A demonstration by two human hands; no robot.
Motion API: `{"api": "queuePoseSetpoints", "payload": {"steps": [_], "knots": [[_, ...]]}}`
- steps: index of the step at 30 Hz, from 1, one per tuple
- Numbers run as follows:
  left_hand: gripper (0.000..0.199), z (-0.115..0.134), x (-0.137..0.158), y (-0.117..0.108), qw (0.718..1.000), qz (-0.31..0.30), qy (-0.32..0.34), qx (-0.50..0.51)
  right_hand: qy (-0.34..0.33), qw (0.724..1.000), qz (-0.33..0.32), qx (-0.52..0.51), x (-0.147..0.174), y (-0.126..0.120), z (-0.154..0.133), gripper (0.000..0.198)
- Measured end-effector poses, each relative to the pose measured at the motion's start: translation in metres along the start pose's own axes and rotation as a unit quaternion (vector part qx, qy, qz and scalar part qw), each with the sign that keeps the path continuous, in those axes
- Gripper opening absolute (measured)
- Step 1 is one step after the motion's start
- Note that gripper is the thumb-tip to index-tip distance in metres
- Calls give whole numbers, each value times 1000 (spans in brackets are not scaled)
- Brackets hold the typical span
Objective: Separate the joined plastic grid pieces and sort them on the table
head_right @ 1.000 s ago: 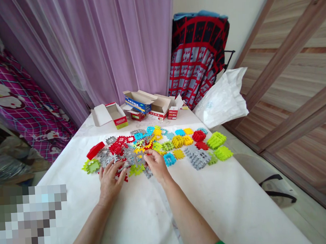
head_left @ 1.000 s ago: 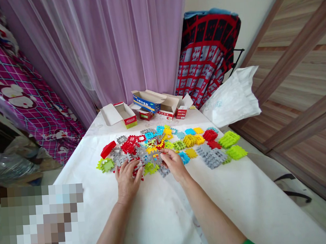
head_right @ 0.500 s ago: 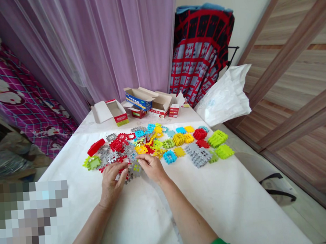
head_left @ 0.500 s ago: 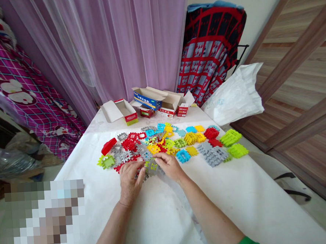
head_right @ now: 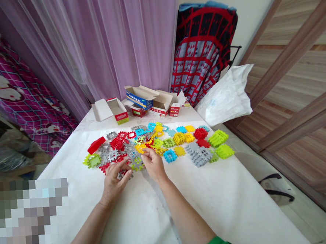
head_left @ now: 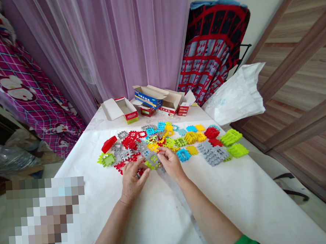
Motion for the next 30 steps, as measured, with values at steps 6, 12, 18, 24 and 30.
{"api": "queuePoseSetpoints", "payload": {"steps": [6, 12, 18, 24, 30], "knots": [[28, -3, 1, 4, 999, 10, -36, 21, 12, 1000, -5, -14, 2, -1, 1, 32], [29, -18, 10, 14, 983, 42, -151, 98, -69, 991, -22, 110, 12, -2, -8, 23], [31, -19, 11, 15, 958, 61, -217, 176, -144, 946, -30, 288, 28, -6, -23, 54], [34, -15, 8, 15, 940, 60, -248, 227, -158, 909, -14, 386, 32, -3, -21, 48], [42, -10, 6, 10, 933, 62, -252, 251, -168, 905, 46, 388, 30, -19, -31, 43]]}}
Point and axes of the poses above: each hand's wrist, its own x-axis away from the middle knuckle, its own y-axis out of the palm, z = x × y, the point moved 3 cm from there along -x, towards the middle knuckle, and after that the axes turned 11 degrees about y, right-handed, at the moved point
